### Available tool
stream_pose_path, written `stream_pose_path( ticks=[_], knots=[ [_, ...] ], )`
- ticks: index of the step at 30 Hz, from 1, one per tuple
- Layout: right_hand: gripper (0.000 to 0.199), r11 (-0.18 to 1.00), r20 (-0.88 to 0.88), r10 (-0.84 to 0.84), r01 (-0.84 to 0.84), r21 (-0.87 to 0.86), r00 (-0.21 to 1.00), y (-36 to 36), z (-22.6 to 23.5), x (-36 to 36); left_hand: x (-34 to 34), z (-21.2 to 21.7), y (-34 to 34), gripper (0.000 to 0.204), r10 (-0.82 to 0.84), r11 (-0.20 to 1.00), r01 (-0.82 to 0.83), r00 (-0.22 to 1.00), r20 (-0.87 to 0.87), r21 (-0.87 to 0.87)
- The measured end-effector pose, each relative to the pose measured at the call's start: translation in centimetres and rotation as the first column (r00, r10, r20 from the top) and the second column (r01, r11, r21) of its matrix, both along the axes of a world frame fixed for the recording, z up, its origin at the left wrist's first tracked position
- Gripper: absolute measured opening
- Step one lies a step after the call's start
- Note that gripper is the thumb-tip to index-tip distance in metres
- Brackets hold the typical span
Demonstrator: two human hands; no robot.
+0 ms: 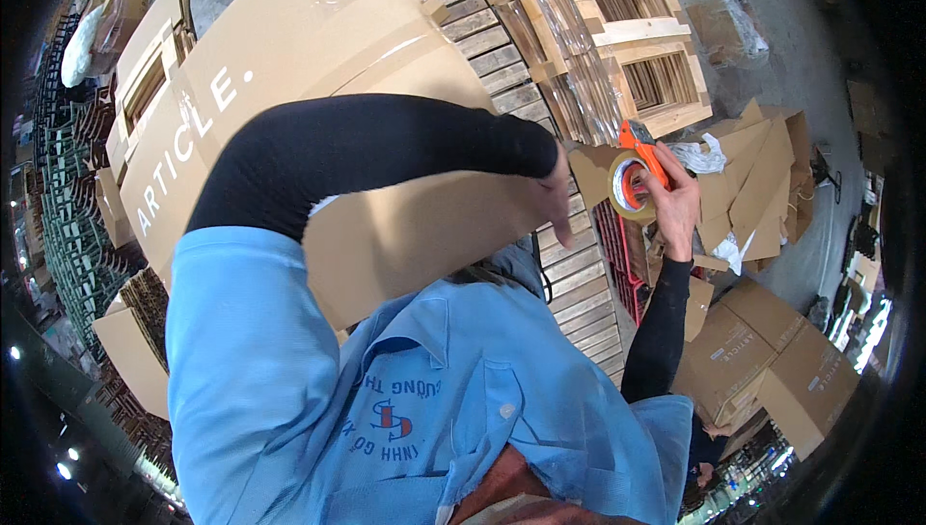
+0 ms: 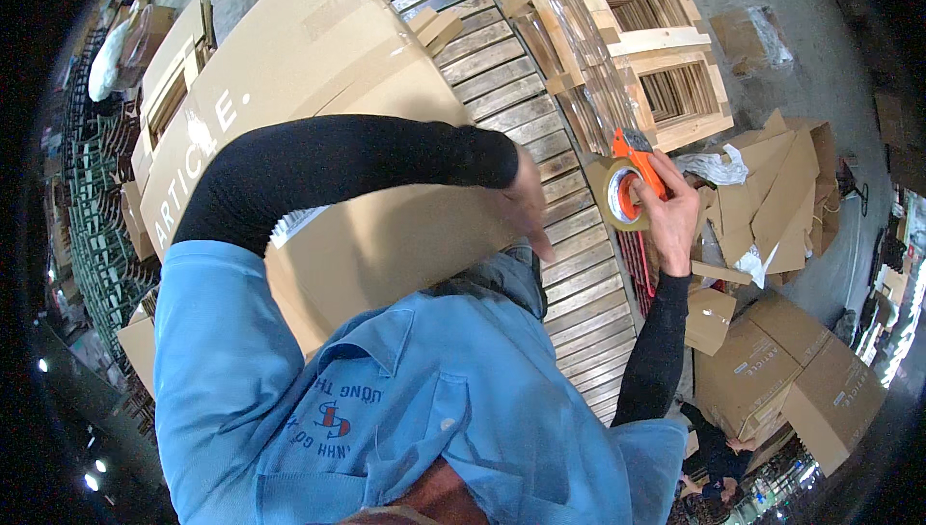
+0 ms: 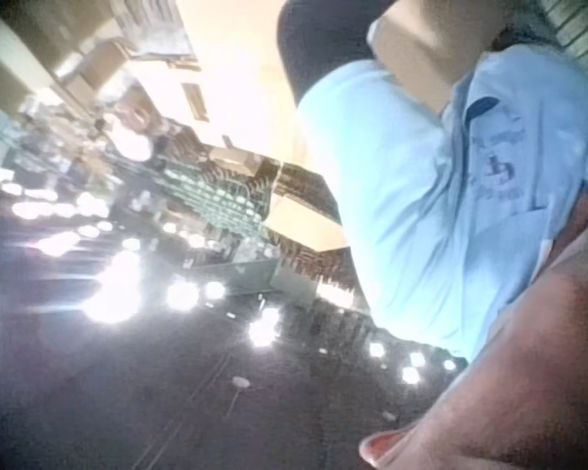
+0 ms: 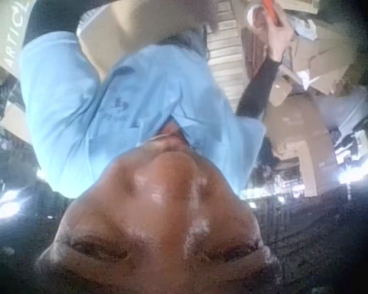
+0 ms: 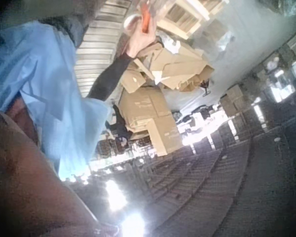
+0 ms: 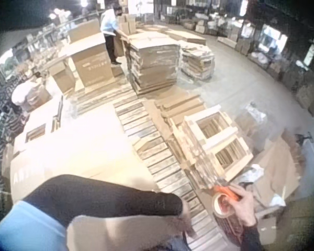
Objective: The person tapes a large cardboard box labeled ARTICLE using a handheld tape dispenser. They apply tape along seams, rotate the box, and seal multiple edges. The person also opens the box, removes a smaller inner box, and continues taping the outer box.
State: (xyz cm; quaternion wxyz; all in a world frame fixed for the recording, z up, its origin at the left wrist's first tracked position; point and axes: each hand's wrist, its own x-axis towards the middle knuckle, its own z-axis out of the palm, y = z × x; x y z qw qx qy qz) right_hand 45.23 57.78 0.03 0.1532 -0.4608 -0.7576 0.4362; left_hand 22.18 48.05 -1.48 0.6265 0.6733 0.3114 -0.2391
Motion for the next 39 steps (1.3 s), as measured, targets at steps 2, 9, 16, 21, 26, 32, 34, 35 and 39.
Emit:
stream_pose_path(
  ticks=[2,9,16,21,26,32,34,35,39],
  knots=[
    [0.048,0.999,-0.015,-0.028,0.028,0.035,1.000,-1.3,-0.1,0.6,1.7,3.0,-0.1,0.095,-0.082,0.980,0.062,0.991,0.104,0.188],
    [0.045,0.962,-0.162,-0.043,0.085,0.260,0.986,-6.2,7.1,0.0,-0.2,6.5,-4.6,0.037,0.454,0.648,-0.761,0.415,0.788,0.028],
    [0.045,0.708,-0.171,0.352,-0.142,0.691,0.920,-8.2,11.7,-3.6,-6.7,9.2,-6.2,0.056,0.693,-0.039,-0.970,-0.201,0.693,-0.242],
    [0.049,0.508,-0.022,0.525,-0.292,0.810,0.851,-7.7,12.1,-5.7,-6.7,10.2,-7.6,0.039,0.685,0.094,-0.855,-0.317,0.656,-0.511],
    [0.050,0.450,0.084,0.587,-0.410,0.793,0.805,-8.0,12.1,-6.6,-7.0,8.6,-8.7,0.037,0.657,0.001,-0.889,-0.346,0.670,-0.459],
    [0.053,0.432,0.123,0.636,-0.483,0.762,0.762,-7.8,11.7,-7.7,-7.8,7.9,-9.2,0.044,0.688,-0.109,-0.841,-0.449,0.571,-0.531],
    [0.053,0.427,0.133,0.651,-0.505,0.750,0.747,-7.8,11.5,-8.1,-8.2,7.4,-9.4,0.043,0.696,-0.128,-0.819,-0.476,0.538,-0.560],
    [0.052,0.419,0.138,0.658,-0.512,0.750,0.741,-7.7,11.4,-8.3,-8.5,7.3,-9.5,0.041,0.705,-0.136,-0.812,-0.482,0.521,-0.567],
    [0.051,0.403,0.160,0.682,-0.549,0.732,0.714,-7.7,11.5,-9.2,-9.4,6.1,-9.7,0.050,0.742,-0.149,-0.738,-0.524,0.419,-0.658]
  ],
)
